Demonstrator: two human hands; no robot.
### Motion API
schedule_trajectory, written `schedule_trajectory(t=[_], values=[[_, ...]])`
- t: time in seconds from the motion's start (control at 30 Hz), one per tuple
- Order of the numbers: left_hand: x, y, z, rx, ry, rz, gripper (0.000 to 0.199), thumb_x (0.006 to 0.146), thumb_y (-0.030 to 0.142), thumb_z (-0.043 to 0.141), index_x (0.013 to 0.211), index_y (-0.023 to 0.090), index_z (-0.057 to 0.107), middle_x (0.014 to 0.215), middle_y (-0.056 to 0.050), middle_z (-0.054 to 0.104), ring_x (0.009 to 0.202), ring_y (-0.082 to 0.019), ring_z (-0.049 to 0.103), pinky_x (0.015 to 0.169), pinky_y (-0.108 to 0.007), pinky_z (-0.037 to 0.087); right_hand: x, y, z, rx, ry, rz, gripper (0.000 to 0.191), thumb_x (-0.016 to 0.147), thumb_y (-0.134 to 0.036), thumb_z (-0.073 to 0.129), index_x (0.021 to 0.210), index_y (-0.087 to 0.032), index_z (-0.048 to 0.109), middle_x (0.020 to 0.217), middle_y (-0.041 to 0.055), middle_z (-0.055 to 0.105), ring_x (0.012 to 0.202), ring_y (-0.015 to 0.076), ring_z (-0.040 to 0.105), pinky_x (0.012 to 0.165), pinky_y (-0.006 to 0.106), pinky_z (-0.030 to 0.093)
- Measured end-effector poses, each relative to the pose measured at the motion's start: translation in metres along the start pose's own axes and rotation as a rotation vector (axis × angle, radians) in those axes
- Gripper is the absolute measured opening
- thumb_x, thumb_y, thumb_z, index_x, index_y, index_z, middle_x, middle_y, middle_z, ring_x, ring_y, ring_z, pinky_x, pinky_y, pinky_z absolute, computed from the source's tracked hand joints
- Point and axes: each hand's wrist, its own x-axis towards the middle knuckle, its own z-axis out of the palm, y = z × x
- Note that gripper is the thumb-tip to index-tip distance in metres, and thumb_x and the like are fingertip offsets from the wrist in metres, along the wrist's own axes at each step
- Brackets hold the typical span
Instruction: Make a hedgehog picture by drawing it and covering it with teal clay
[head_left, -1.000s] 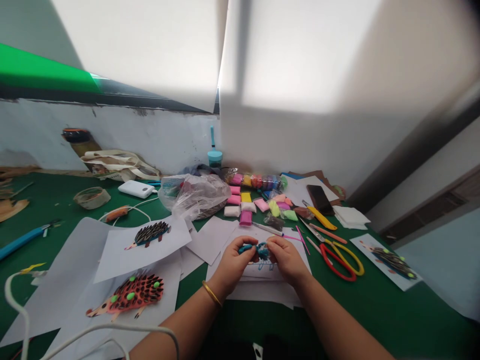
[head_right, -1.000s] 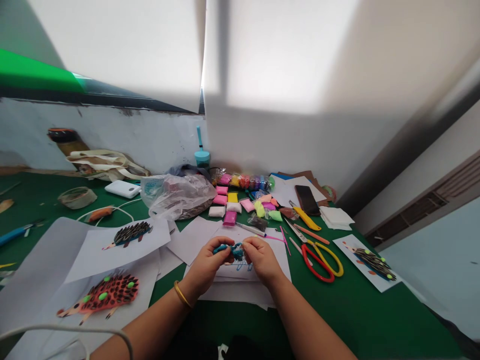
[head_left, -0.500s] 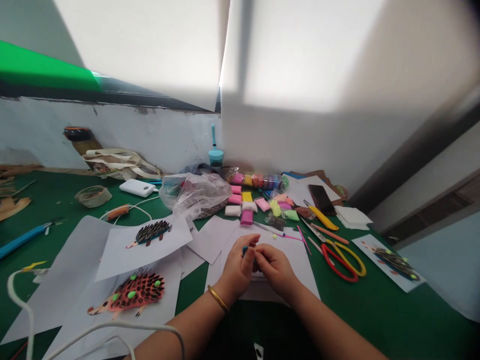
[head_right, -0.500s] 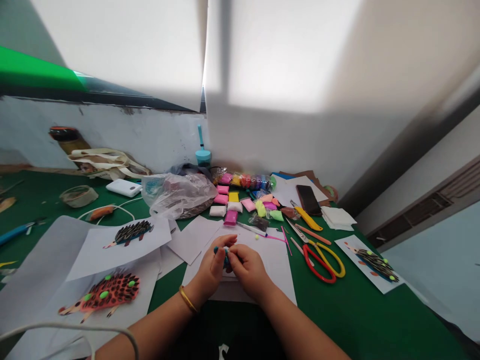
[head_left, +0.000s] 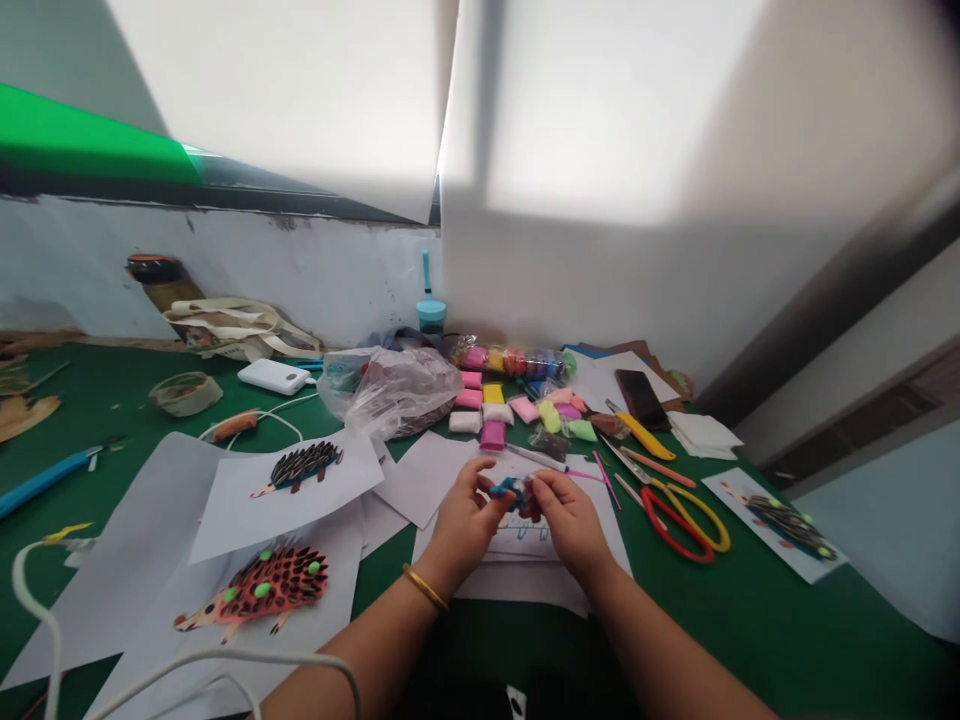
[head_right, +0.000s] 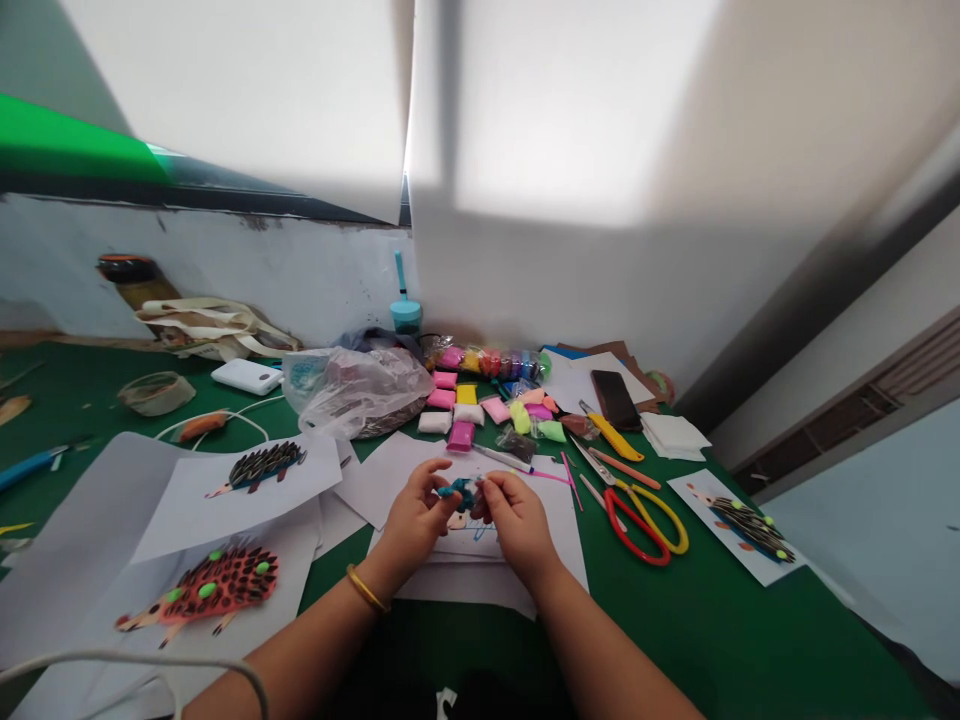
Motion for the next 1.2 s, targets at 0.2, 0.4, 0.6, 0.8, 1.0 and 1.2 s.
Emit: schedule_trajectory(t=[0.2, 0.4, 0.6, 0.8, 1.0, 1.2], values=[[0.004, 0.003, 0.005, -0.216, -0.037, -0.053, 0.033, 0.071, 0.031, 0.075, 0.098, 0.019, 0.061, 0.079, -0.001, 0.061, 0.067, -0.015, 0.058, 0.059, -0.026, 0.047, 0.006, 0.008, -0.006, 0.079, 0.004, 0.027, 0.034, 0.078, -0.052, 0.07, 0.092, -0.023, 0.059, 0.073, 0.0012, 0.063, 0.065, 0.0177, 0.06, 0.06, 0.031, 0.047], [0.0, 0.005, 0.007, -0.235, -0.098, 0.035, 0.048, 0.065, 0.012, 0.072, 0.109, 0.023, 0.055, 0.098, -0.002, 0.059, 0.09, -0.017, 0.059, 0.073, -0.027, 0.048, 0.005, 0.007, -0.007, 0.0, -0.01, -0.051, 0.029, 0.085, -0.05, 0.062, 0.089, -0.022, 0.063, 0.071, 0.0024, 0.062, 0.067, 0.0187, 0.058, 0.062, 0.032, 0.046], [0.001, 0.006, 0.002, -0.201, -0.062, -0.056, 0.037, 0.078, 0.04, 0.072, 0.107, 0.019, 0.061, 0.092, -0.003, 0.056, 0.071, -0.013, 0.056, 0.062, -0.026, 0.047, 0.001, 0.003, -0.008, -0.215, -0.106, -0.129, 0.033, 0.096, -0.047, 0.047, 0.08, -0.022, 0.061, 0.068, 0.0027, 0.062, 0.065, 0.0178, 0.056, 0.062, 0.031, 0.043], [0.0, 0.005, 0.002, -0.128, -0.072, -0.038, 0.027, 0.076, 0.034, 0.074, 0.095, 0.019, 0.062, 0.084, -0.002, 0.06, 0.073, -0.015, 0.057, 0.064, -0.026, 0.045, -0.002, 0.007, -0.008, -0.318, -0.098, -0.167, 0.032, 0.097, -0.044, 0.044, 0.08, -0.022, 0.058, 0.064, 0.001, 0.059, 0.062, 0.0172, 0.056, 0.06, 0.03, 0.042], [-0.004, 0.014, 0.006, -0.01, -0.072, 0.012, 0.019, 0.075, 0.02, 0.066, 0.092, 0.019, 0.057, 0.08, 0.0, 0.058, 0.072, -0.015, 0.054, 0.065, -0.026, 0.043, -0.001, 0.013, -0.009, -0.243, -0.021, -0.129, 0.021, 0.095, -0.043, 0.048, 0.102, -0.023, 0.052, 0.064, -0.003, 0.059, 0.058, 0.0163, 0.059, 0.057, 0.028, 0.045], [-0.002, 0.009, 0.007, 0.079, -0.029, 0.126, 0.028, 0.071, 0.013, 0.061, 0.098, 0.019, 0.056, 0.09, -0.001, 0.059, 0.081, -0.017, 0.057, 0.074, -0.03, 0.045, 0.0, 0.009, -0.007, -0.114, -0.02, -0.073, 0.026, 0.093, -0.044, 0.052, 0.08, -0.022, 0.056, 0.066, -0.0017, 0.057, 0.059, 0.014, 0.053, 0.058, 0.027, 0.042]])
